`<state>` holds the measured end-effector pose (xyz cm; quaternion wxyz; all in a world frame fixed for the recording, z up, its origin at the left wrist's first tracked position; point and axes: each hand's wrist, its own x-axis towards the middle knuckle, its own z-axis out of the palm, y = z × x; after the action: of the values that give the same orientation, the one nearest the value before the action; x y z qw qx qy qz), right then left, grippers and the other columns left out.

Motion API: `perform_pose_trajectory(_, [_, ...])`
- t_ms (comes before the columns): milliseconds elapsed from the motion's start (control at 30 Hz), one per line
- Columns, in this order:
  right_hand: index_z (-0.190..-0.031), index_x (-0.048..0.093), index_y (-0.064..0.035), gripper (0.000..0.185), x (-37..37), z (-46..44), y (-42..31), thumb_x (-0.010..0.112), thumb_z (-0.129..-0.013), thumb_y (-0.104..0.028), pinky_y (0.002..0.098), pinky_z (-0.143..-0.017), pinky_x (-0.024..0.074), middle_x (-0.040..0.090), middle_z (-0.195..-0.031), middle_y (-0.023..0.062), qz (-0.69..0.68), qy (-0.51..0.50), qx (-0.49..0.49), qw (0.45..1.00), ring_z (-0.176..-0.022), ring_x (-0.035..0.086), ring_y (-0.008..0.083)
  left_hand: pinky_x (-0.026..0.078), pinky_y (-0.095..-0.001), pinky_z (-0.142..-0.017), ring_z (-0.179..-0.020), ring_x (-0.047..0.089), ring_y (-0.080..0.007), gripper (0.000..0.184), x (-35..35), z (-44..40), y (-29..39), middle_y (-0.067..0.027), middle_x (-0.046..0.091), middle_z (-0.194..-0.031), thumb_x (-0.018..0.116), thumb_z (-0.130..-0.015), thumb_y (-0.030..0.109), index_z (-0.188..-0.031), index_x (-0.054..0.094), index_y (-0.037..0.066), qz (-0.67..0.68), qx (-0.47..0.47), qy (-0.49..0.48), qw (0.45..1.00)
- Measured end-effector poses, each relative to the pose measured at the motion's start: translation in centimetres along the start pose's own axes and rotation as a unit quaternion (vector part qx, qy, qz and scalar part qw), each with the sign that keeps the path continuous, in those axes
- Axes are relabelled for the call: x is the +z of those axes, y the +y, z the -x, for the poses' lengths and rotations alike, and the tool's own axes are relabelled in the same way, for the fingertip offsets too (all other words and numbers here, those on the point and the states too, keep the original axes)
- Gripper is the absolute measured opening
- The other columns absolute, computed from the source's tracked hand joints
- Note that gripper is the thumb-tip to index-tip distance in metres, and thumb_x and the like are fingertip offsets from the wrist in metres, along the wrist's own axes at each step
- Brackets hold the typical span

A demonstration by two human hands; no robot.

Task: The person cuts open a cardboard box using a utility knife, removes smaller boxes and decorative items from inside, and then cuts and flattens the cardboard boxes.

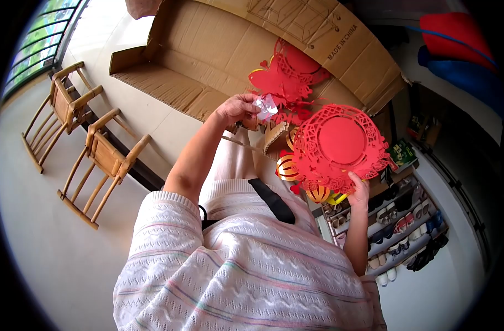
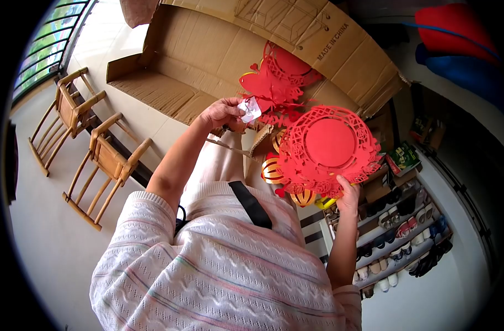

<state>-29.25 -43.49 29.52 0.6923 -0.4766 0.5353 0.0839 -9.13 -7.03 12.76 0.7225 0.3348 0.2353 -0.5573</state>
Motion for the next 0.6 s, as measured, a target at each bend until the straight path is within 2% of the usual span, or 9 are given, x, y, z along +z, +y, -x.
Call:
perform_pose_trajectory(100, [-0.118,0.047,-0.0027,0.048,0.7,0.2,-0.1,0.06,-0.073,0.008,0.0368,-0.087,0.0454,0.055,-0.112,0.0087,-0.02,0.013,0.006,1.0,-0.1,0.055,0.0219,0.046,-0.0234,-0.06,-0.065,0.057,-0.0123,0.017,-0.5,-0.1,-0.4,-0.0029,0.062,-0.078,0.061,-0.077,-0.002,-0.092,0.06,0.006,0.016,-0.01,-0.011,1.0])
perform_pose_trajectory(300, [-0.117,0.047,-0.0013,0.043,0.3,0.0,0.4,0.058,-0.076,0.006,0.0397,-0.085,0.0474,0.056,-0.111,0.0112,-0.012,-0.003,0.002,1.0,-0.099,0.057,0.0245,0.049,-0.0284,-0.064,-0.068,0.058,-0.0167,0.019,-0.3,-0.2,-0.5,-0.0041,0.062,-0.081,0.058,-0.076,-0.003,-0.093,0.06,0.006,0.023,-0.003,-0.003,1.0])
perform_pose_trajectory(400, [-0.117,0.047,-0.0012,0.043,0.3,-0.1,0.8,0.059,-0.075,0.006,0.0394,-0.084,0.048,0.057,-0.11,0.0111,-0.008,0.003,-0.006,1.0,-0.098,0.058,0.0243,0.049,-0.0303,-0.065,-0.072,0.059,-0.0188,0.026,1.0,0.4,0.1,-0.0051,0.061,-0.086,0.054,-0.076,-0.003,-0.1,0.058,0.006,0.039,0.001,0.009,0.999])
perform_pose_trajectory(500, [-0.119,0.047,-0.0055,0.05,-0.4,-0.5,1.3,0.061,-0.072,0.008,0.0364,-0.087,0.0456,0.054,-0.114,0.007,-0.014,0.004,0.02,1.0,-0.101,0.054,0.021,0.047,-0.0324,-0.079,-0.089,0.058,-0.0193,0.039,-0.5,-0.3,-0.6,-0.0087,0.059,-0.101,0.053,-0.073,-0.008,-0.11,0.052,0.004,0.076,0.01,0.049,0.996])
perform_pose_trajectory(600, [-0.119,0.047,-0.0053,0.05,-0.2,-0.3,1.3,0.061,-0.072,0.007,0.0359,-0.087,0.0454,0.054,-0.114,0.007,-0.009,0.011,0.019,1.0,-0.101,0.054,0.0208,0.046,-0.0314,-0.076,-0.087,0.057,-0.019,0.045,-1.1,-0.1,-0.5,-0.0094,0.057,-0.105,0.049,-0.071,-0.009,-0.114,0.049,0.006,0.067,0.027,0.076,0.995])
